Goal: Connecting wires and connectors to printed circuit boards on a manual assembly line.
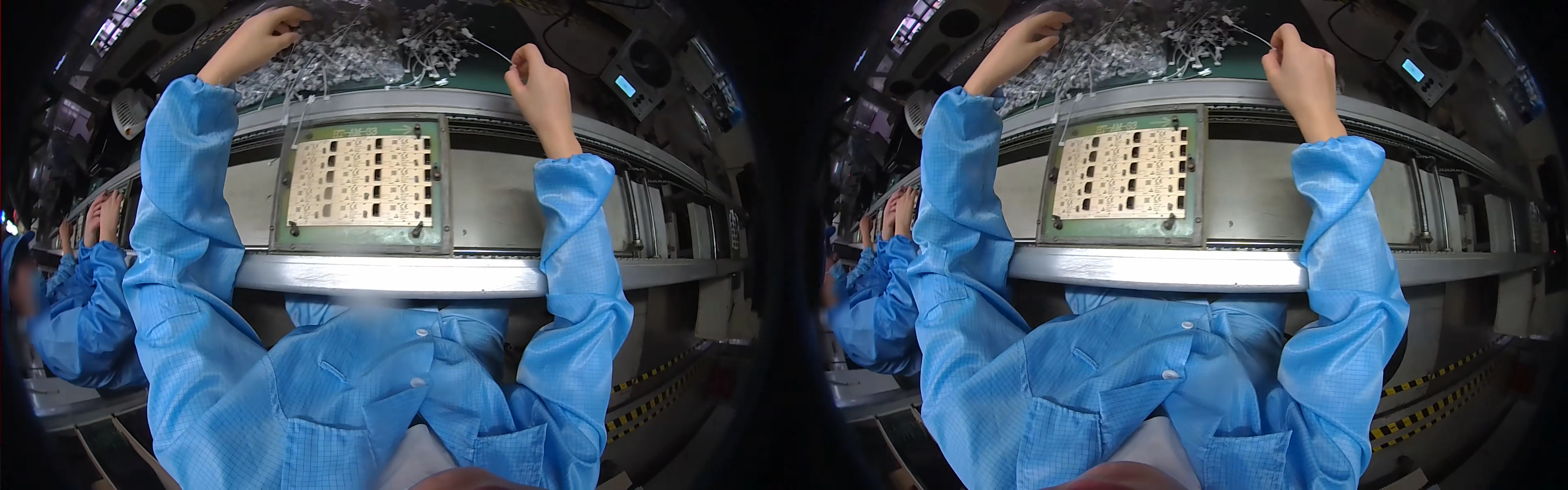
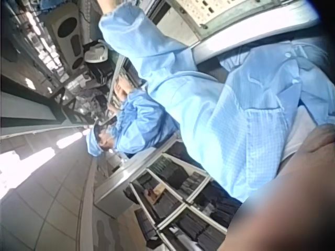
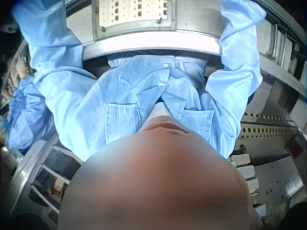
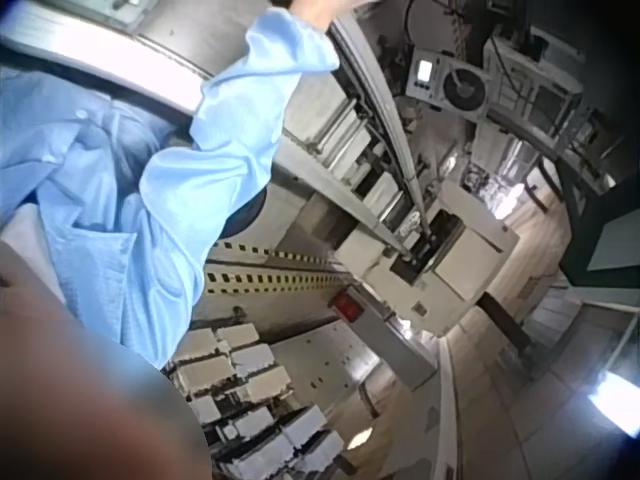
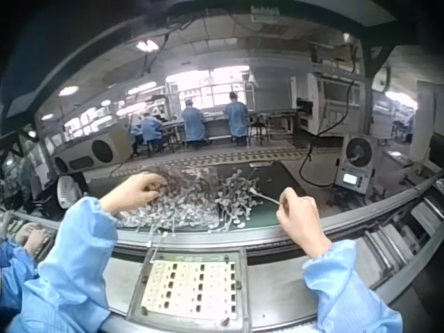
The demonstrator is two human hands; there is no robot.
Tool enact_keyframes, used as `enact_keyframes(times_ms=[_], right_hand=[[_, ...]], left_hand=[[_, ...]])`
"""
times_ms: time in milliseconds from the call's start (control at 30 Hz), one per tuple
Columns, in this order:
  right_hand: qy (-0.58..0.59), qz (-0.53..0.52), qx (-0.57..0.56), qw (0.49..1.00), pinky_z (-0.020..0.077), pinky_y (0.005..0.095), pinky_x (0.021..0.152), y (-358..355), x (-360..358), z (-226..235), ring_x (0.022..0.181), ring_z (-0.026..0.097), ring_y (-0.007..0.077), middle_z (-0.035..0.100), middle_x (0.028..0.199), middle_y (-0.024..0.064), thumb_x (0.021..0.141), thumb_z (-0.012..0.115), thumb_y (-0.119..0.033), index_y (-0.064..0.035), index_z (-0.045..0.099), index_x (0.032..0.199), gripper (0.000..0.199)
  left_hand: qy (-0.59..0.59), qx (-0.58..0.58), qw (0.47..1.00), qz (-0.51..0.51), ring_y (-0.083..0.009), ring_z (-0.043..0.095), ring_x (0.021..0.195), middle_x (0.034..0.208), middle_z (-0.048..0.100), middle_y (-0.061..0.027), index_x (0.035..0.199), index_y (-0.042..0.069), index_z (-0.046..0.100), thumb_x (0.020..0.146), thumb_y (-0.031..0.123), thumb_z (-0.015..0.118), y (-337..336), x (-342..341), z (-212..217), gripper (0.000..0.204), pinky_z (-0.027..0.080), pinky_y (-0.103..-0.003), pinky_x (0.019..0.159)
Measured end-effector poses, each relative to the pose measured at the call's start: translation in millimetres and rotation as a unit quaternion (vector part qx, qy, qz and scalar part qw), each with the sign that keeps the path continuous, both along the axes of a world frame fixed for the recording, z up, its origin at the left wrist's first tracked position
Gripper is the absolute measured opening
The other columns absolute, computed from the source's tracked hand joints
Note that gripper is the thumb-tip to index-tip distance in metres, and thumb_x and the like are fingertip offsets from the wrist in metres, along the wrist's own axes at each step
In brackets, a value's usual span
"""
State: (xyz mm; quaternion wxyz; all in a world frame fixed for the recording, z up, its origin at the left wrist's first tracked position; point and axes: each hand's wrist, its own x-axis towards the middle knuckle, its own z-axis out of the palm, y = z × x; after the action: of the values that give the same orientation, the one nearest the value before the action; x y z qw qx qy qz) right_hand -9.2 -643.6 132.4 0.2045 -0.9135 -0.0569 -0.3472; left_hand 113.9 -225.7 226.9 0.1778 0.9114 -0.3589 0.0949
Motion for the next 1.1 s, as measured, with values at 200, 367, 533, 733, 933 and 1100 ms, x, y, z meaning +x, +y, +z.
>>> enact_keyframes(times_ms=[200,367,533,733,933,1100], right_hand=[[0.015,0.014,0.028,0.999,0.0545,0.0396,0.074,6,-5,-1,0.082,0.071,0.0335,0.072,0.086,0.0147,0.092,0.066,-0.015,-0.0057,0.060,0.104,0.017],[0.012,0.017,0.030,0.999,0.0544,0.0390,0.075,12,-6,-3,0.082,0.071,0.0326,0.072,0.087,0.0151,0.094,0.065,-0.016,-0.0054,0.061,0.106,0.017],[0.005,0.014,0.027,1.000,0.0540,0.0359,0.074,16,-12,3,0.080,0.071,0.0269,0.071,0.086,0.0133,0.094,0.066,-0.016,-0.0043,0.063,0.106,0.017],[-0.003,0.031,0.005,1.000,0.0535,0.0339,0.076,25,-11,4,0.081,0.070,0.0237,0.071,0.087,0.0116,0.094,0.066,-0.015,-0.0040,0.063,0.106,0.016],[-0.009,0.024,-0.017,1.000,0.0534,0.0334,0.076,19,-12,5,0.081,0.070,0.0232,0.071,0.087,0.0118,0.094,0.065,-0.014,-0.0033,0.063,0.106,0.016],[-0.023,0.019,-0.030,0.999,0.0534,0.0337,0.076,12,-10,4,0.080,0.070,0.0239,0.071,0.087,0.0120,0.094,0.065,-0.013,-0.0033,0.063,0.105,0.015]], left_hand=[[0.120,0.033,0.989,0.075,-0.0148,0.062,0.087,0.094,0.069,-0.0034,0.108,0.006,0.069,0.096,0.017,0.068,41,-49,-26,0.016,0.052,-0.030,0.080],[0.053,-0.008,0.995,0.085,-0.0285,0.065,0.074,0.083,0.069,-0.0151,0.098,0.002,0.069,0.090,0.023,0.071,29,-84,-50,0.022,0.052,-0.038,0.071],[0.053,0.021,0.981,0.185,-0.0363,0.069,0.080,0.083,0.072,-0.0174,0.094,0.004,0.071,0.087,0.037,0.072,6,-101,-61,0.033,0.054,-0.044,0.073],[-0.036,0.051,0.960,0.273,-0.0337,0.070,0.078,0.082,0.073,-0.0137,0.091,0.005,0.070,0.088,0.038,0.071,22,-68,-94,0.034,0.054,-0.044,0.069],[0.006,0.035,0.959,0.280,-0.0364,0.073,0.081,0.087,0.075,-0.0172,0.097,0.007,0.075,0.085,0.036,0.069,20,-49,-102,0.032,0.057,-0.046,0.077],[0.221,-0.121,0.934,0.253,-0.0081,0.067,0.076,0.085,0.071,-0.0002,0.099,0.004,0.068,0.099,0.033,0.059,42,-50,-60,0.030,0.051,-0.029,0.064]])
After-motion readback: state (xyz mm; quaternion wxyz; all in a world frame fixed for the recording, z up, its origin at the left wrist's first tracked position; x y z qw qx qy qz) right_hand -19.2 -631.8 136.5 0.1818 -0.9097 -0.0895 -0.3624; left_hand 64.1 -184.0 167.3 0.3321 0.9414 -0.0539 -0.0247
